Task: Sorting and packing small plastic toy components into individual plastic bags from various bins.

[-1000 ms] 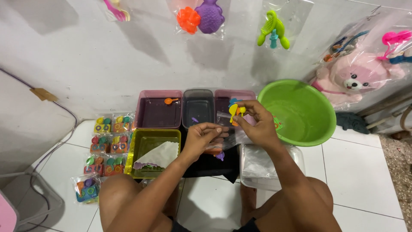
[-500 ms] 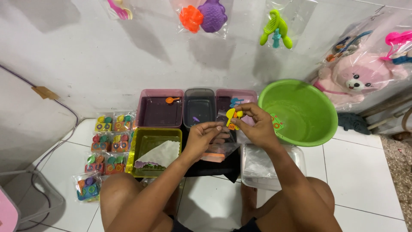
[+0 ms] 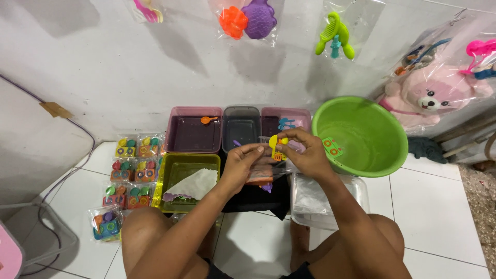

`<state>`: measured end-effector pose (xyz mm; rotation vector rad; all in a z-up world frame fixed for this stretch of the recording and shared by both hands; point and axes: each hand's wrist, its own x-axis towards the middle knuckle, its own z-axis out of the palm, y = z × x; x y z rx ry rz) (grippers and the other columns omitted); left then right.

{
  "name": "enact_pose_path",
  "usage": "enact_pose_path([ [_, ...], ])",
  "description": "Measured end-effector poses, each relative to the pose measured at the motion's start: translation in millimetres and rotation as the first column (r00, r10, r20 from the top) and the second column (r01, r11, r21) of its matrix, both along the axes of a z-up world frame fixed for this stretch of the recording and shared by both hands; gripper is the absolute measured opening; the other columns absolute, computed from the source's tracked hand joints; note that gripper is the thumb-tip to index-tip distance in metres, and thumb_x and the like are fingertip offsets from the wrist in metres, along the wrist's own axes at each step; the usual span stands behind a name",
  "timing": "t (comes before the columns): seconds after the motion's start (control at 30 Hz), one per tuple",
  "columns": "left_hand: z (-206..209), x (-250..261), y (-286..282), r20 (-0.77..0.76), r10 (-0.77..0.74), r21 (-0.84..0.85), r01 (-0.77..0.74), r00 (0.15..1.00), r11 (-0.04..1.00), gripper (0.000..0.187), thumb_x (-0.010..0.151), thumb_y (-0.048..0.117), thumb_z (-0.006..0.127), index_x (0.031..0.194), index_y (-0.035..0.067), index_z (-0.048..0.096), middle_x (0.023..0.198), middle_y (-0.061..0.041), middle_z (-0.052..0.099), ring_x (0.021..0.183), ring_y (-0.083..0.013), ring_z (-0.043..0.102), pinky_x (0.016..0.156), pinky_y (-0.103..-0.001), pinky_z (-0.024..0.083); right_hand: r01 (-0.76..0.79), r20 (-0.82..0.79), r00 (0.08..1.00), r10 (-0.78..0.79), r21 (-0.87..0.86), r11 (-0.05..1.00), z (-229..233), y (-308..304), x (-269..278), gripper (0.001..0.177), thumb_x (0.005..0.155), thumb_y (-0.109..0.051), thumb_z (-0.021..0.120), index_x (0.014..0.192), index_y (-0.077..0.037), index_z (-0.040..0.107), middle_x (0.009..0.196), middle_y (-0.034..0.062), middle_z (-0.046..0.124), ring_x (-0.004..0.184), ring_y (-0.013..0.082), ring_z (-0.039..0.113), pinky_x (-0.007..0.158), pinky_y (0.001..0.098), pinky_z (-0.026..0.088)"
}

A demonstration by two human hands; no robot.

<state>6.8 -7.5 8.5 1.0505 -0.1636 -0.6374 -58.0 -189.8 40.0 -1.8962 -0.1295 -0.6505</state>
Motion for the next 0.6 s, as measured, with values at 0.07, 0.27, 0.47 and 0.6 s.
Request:
enact_pose_path([
  [0.07, 1, 0, 1, 0.042, 0.020, 0.031, -0.021, 0.999, 0.999, 0.026, 0.095, 0.010, 0.067, 0.117, -0.005, 0.071, 0.109, -0.025, 0.074, 0.095, -0.0358, 0.074, 0.077, -0.048, 0.064, -0.016, 0.004, 1.000, 0.016, 0.001, 1.000, -1, 0, 0, 0.026, 0.079, -0.002, 0.085, 0.104, -0.006, 0.079, 0.089, 0.0092, 0.075, 0.090, 0.0187, 0.068, 0.091, 0.0371, 0.052],
  [0.27, -2, 0, 0, 0.005, 0.068, -0.001, -0.068, 0.998, 0.998, 0.026, 0.095, 0.012, 0.068, 0.117, -0.003, 0.072, 0.106, -0.021, 0.075, 0.091, -0.0315, 0.075, 0.072, -0.043, 0.065, -0.057, 0.053, 0.997, 0.060, -0.047, 0.997, -12, -3, 4, 0.015, 0.085, -0.005, 0.082, 0.100, -0.006, 0.080, 0.095, 0.0116, 0.076, 0.095, 0.0254, 0.071, 0.091, 0.0380, 0.052],
  [0.47, 4, -1, -1, -0.058, 0.111, -0.065, -0.115, 0.992, 0.991, 0.025, 0.094, 0.012, 0.067, 0.113, -0.004, 0.071, 0.104, -0.023, 0.075, 0.089, -0.0341, 0.075, 0.071, -0.046, 0.064, -0.083, -0.044, 0.995, 0.092, 0.174, 0.981, -18, -7, 9, 0.060, 0.081, -0.011, 0.086, 0.134, -0.004, 0.059, 0.129, 0.0145, 0.064, 0.116, 0.0241, 0.062, 0.098, 0.0377, 0.052],
  [0.6, 2, 6, 0, -0.098, 0.118, -0.123, -0.130, 0.988, 0.984, 0.023, 0.095, 0.012, 0.065, 0.111, -0.003, 0.071, 0.103, -0.022, 0.075, 0.088, -0.0362, 0.076, 0.071, -0.046, 0.065, -0.135, -0.295, 0.910, 0.292, 0.455, 0.880, -38, -13, 6, 0.080, 0.071, -0.007, 0.090, 0.143, -0.004, 0.054, 0.120, 0.0122, 0.065, 0.104, 0.0191, 0.068, 0.094, 0.0332, 0.058],
])
